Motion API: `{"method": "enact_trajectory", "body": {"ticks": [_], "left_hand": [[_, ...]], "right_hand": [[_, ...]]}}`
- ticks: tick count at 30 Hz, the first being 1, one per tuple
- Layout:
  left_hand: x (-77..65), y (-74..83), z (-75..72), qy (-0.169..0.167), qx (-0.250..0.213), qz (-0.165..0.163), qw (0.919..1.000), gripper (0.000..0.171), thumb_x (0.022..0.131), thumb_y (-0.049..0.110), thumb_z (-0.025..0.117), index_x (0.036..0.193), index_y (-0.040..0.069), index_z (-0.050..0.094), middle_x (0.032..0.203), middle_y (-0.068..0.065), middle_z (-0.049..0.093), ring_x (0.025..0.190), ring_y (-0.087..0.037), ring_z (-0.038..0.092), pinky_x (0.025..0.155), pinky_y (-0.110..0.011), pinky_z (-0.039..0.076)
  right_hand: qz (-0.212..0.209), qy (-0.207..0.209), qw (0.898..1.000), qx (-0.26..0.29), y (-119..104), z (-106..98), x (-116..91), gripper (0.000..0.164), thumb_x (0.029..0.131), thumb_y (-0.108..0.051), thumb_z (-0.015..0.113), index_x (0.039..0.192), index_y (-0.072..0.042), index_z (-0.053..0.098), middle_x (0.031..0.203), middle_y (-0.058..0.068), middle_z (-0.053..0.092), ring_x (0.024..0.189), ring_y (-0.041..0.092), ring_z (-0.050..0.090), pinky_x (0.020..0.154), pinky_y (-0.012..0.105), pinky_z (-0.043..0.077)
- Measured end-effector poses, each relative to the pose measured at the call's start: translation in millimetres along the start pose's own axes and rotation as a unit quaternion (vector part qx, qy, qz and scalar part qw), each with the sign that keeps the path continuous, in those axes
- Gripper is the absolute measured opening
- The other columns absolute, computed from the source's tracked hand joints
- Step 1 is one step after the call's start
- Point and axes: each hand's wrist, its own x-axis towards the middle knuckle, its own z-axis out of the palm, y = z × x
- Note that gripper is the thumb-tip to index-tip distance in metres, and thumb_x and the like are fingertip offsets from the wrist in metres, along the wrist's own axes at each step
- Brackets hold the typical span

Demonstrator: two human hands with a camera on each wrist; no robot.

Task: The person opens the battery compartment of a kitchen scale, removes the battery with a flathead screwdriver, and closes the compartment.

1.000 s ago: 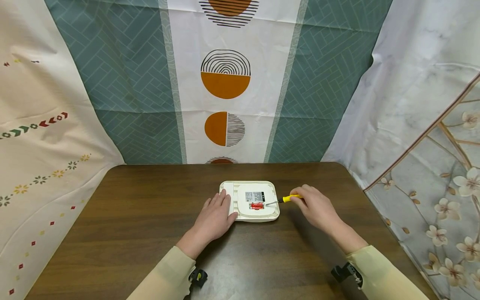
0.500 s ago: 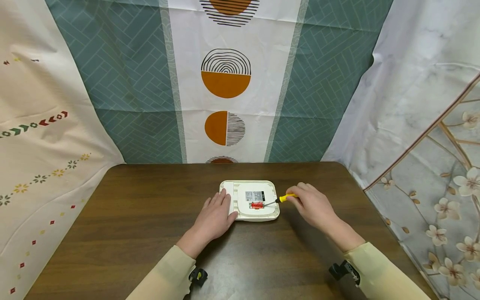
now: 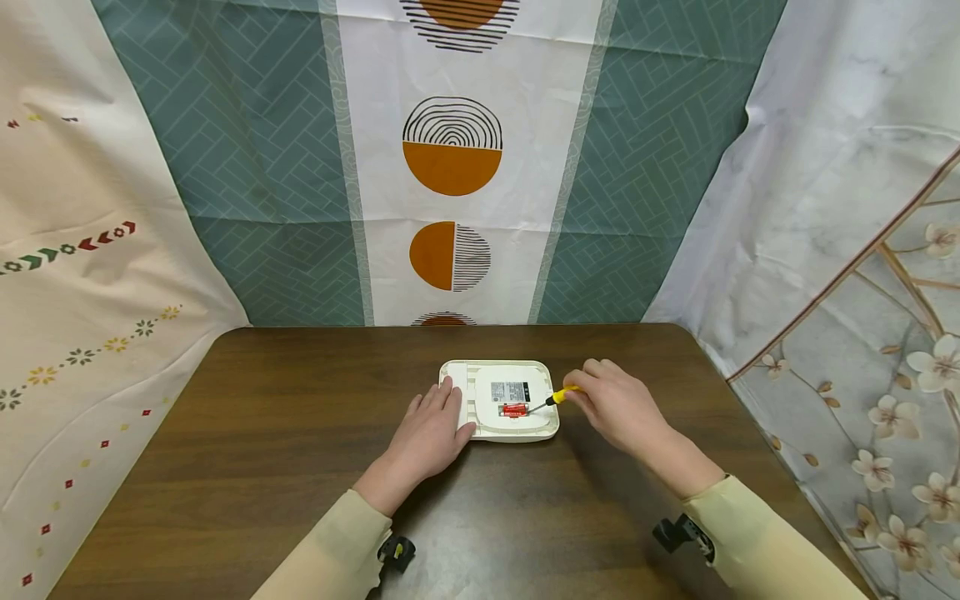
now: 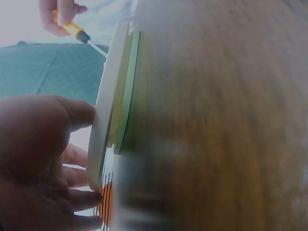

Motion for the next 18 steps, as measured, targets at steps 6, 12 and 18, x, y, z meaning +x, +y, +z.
{"method": "enact_trajectory", "body": {"ticks": [6, 12, 18], "left_hand": [[0.2, 0.6, -0.6, 0.0, -0.001, 0.0, 1.0, 0.07, 0.113, 0.037, 0.064, 0.163, -0.007, 0.045, 0.174, -0.029, 0.034, 0.159, -0.048, 0.036, 0.128, -0.063, 0.03], [-0.2, 1.0, -0.9, -0.001, 0.0, -0.001, 1.0, 0.07, 0.113, 0.037, 0.064, 0.163, -0.008, 0.045, 0.174, -0.029, 0.033, 0.159, -0.048, 0.036, 0.128, -0.063, 0.03], [0.1, 2.3, -1.5, 0.001, -0.005, -0.003, 1.0, 0.07, 0.112, 0.036, 0.066, 0.162, -0.009, 0.046, 0.173, -0.03, 0.034, 0.159, -0.049, 0.036, 0.128, -0.063, 0.03]], "right_hand": [[-0.009, -0.014, 1.0, 0.002, 0.7, -0.9, 4.0, 0.015, 0.095, -0.017, 0.09, 0.107, -0.017, 0.081, 0.089, -0.007, 0.058, 0.083, 0.018, 0.055, 0.065, 0.034, 0.05], [-0.008, -0.006, 1.0, 0.024, 4.3, 0.0, 3.2, 0.017, 0.092, -0.014, 0.092, 0.107, -0.016, 0.082, 0.087, -0.008, 0.059, 0.081, 0.017, 0.055, 0.067, 0.034, 0.05], [0.016, -0.014, 0.999, 0.037, 8.3, 4.6, -3.4, 0.012, 0.097, -0.01, 0.086, 0.108, -0.013, 0.082, 0.087, -0.006, 0.06, 0.081, 0.019, 0.056, 0.072, 0.039, 0.052]]}}
